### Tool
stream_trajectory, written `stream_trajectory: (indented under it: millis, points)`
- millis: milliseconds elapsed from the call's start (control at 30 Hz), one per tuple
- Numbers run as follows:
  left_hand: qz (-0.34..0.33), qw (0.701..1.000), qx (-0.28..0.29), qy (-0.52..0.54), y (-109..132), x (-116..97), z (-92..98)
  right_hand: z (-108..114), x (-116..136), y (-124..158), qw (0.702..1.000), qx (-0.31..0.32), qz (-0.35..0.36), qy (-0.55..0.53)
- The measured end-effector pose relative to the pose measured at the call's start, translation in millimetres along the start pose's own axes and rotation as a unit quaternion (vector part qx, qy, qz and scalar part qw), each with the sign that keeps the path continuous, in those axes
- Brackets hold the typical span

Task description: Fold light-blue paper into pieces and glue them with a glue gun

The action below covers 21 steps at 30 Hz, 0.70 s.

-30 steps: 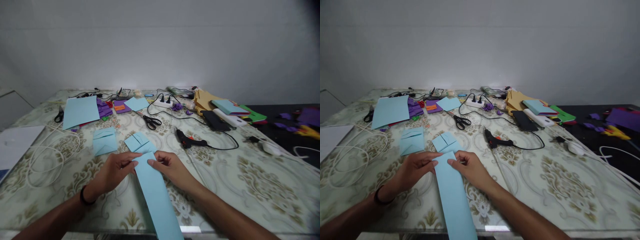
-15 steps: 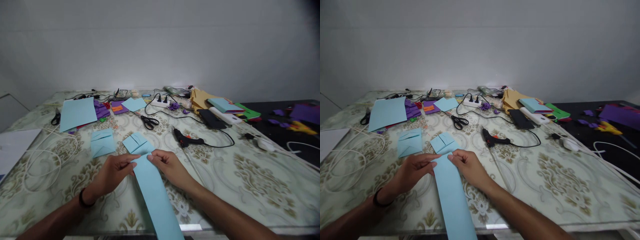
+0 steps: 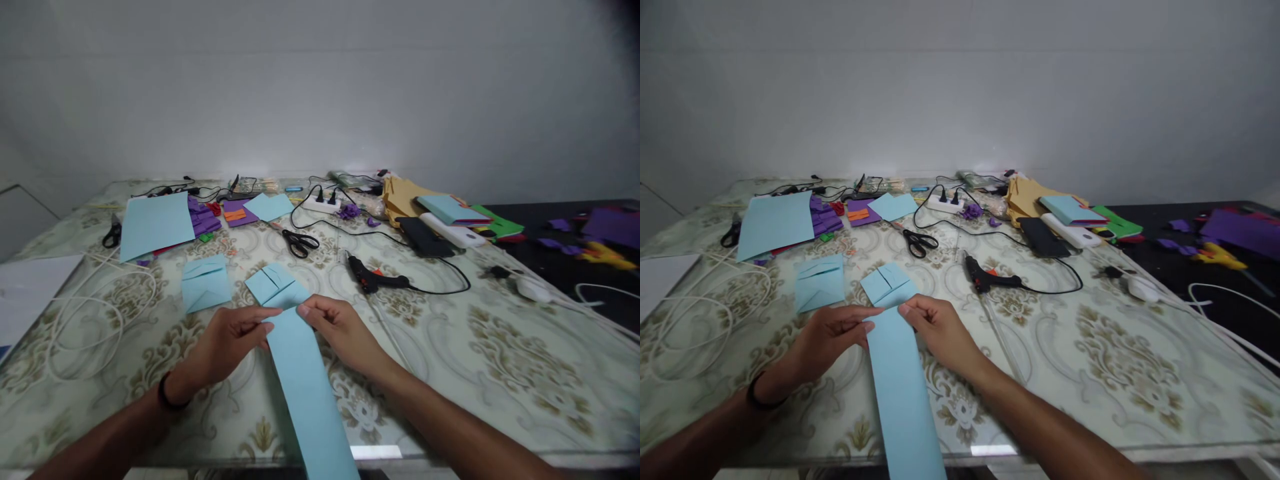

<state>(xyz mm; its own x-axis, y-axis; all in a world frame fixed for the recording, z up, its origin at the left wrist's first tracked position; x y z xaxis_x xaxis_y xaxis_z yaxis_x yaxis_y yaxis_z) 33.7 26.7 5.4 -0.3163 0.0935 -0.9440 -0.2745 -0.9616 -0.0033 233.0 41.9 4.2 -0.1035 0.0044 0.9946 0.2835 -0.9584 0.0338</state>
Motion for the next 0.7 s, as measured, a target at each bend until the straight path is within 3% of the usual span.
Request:
stream_trajectory:
  millis: [133,300,400,533,700]
  points:
    - [-0.001,0.999,-0.041,0.007,-3.5,-1.4,6.3,-3.0,-4.3,-0.2,0.999,0.040,-0.023,0.017]
    - [0.019,0.997,-0.039,0.070,-7.1,0.5,6.1,-1.2,-4.0,0.3,0.999,0.026,-0.028,0.036]
    - [0.060,0.989,0.005,0.134,-7.8,3.8,-0.4,0.3,-3.5,0.3,0.999,0.014,-0.028,0.033]
    - [0.104,0.980,0.097,0.143,-5.5,9.4,-12.2,1.3,-5.8,0.1,0.999,0.008,-0.034,0.034]
    - [0.102,0.980,0.091,0.143,-7.2,14.3,-10.3,1.3,-5.9,0.1,0.999,0.017,-0.017,0.039]
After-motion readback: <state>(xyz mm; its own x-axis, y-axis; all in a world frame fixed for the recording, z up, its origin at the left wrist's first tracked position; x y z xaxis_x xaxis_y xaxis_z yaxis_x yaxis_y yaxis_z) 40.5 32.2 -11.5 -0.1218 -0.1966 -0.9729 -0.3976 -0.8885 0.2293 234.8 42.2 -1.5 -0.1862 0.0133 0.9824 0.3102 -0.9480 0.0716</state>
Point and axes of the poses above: each hand's wrist, its own y-axis away from the middle knuckle, its own z-axis out of the back of the hand, x = y × z, the point moved 5 cm from there along -y, towards the middle knuckle, and after that the axes turned 4 degrees about -x, right-handed, at the moved point
